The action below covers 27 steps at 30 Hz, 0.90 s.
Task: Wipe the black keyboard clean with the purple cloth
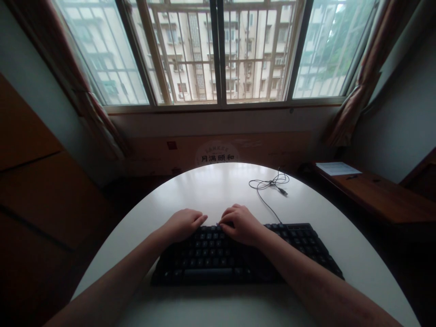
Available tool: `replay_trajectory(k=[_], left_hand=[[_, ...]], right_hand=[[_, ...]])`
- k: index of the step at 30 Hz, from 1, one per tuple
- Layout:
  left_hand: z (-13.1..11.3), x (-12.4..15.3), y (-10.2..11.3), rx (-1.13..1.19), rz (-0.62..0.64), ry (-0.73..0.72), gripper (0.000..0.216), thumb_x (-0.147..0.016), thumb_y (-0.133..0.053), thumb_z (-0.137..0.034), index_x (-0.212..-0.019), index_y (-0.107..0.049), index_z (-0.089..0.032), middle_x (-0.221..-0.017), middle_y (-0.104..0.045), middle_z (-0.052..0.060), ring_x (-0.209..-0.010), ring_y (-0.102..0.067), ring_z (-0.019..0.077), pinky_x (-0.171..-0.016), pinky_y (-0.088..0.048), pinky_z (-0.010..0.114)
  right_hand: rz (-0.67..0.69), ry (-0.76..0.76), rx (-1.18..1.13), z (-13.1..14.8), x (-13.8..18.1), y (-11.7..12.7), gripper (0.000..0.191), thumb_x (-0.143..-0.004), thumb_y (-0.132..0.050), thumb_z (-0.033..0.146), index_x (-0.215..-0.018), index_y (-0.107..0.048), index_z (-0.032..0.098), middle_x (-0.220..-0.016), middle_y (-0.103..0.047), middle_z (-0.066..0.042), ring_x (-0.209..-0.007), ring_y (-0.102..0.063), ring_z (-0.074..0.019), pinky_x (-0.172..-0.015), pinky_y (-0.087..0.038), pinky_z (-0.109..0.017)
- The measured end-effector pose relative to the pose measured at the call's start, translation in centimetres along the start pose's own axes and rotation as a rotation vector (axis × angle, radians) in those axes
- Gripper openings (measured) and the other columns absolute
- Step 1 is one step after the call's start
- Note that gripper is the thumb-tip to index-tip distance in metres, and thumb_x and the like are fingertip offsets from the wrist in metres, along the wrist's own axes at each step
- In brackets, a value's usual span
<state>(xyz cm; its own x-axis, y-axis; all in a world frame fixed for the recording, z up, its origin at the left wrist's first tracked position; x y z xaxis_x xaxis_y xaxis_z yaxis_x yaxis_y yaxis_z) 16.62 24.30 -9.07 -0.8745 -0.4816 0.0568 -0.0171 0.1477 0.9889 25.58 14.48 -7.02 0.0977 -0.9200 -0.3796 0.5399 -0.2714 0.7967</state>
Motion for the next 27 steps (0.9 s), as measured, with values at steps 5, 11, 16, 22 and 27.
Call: replay_trajectory(k=[5, 11, 16, 22, 27], left_hand=[[0.0, 0.1, 0.1, 0.003, 0.008, 0.018, 0.058, -0.094, -0.026, -0.054, -0.078, -0.071, -0.021, -0.085, -0.073, 0.008, -0.08, -0.064, 0.0237, -0.066, -0.041, 0.031], [0.0, 0.0, -0.1, -0.004, 0.009, 0.006, 0.059, -0.094, -0.024, -0.055, -0.078, -0.071, -0.022, -0.085, -0.073, 0.008, -0.078, -0.063, 0.0243, -0.067, -0.04, 0.032], [0.1, 0.0, 0.0, 0.009, 0.003, 0.011, 0.058, -0.094, -0.026, -0.055, -0.077, -0.07, -0.022, -0.084, -0.072, 0.008, -0.077, -0.063, 0.0244, -0.064, -0.038, 0.032], [0.2, 0.0, -0.1, 0.006, -0.005, 0.004, 0.057, -0.095, -0.026, -0.054, -0.076, -0.069, -0.022, -0.083, -0.072, 0.007, -0.075, -0.063, 0.0233, -0.063, -0.037, 0.031], [0.4, -0.1, -0.3, 0.002, 0.001, 0.016, 0.057, -0.094, -0.026, -0.055, -0.078, -0.07, -0.021, -0.084, -0.072, 0.008, -0.076, -0.063, 0.0233, -0.064, -0.039, 0.032]], right_hand=[[-0.016, 0.006, -0.126, -0.5, -0.1, 0.0, 0.011, -0.083, -0.069, 0.029, -0.087, -0.077, 0.023, -0.09, -0.072, -0.005, -0.087, -0.061, -0.0189, -0.083, -0.046, -0.033], [-0.033, 0.074, -0.203, 0.3, 0.2, 0.6, 0.01, -0.082, -0.071, 0.03, -0.084, -0.077, 0.023, -0.086, -0.071, -0.004, -0.084, -0.06, -0.0179, -0.082, -0.045, -0.033], [-0.024, 0.044, -0.202, 0.5, 0.2, 1.0, 0.018, -0.089, -0.063, 0.03, -0.082, -0.076, 0.021, -0.083, -0.072, -0.005, -0.082, -0.059, -0.0176, -0.081, -0.045, -0.032], [-0.066, 0.005, -0.183, -0.5, 0.2, 0.7, 0.009, -0.083, -0.069, 0.025, -0.088, -0.077, 0.024, -0.081, -0.071, -0.003, -0.08, -0.059, -0.0171, -0.08, -0.044, -0.032], [-0.028, -0.045, -0.158, -1.0, 0.1, 0.3, 0.009, -0.08, -0.073, 0.027, -0.087, -0.077, 0.026, -0.081, -0.069, -0.002, -0.082, -0.059, -0.0167, -0.08, -0.043, -0.03]])
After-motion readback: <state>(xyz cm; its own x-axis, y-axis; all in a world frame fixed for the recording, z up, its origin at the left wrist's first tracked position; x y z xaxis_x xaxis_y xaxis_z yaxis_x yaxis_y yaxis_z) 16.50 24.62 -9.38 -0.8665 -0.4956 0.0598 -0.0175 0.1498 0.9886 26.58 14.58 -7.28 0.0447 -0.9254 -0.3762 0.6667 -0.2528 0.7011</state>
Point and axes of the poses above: each hand's wrist, its own x-axis away from the middle knuckle, its own y-axis out of the back of the hand, z = x × y, the point moved 10 cm from there along -x, towards the middle knuckle
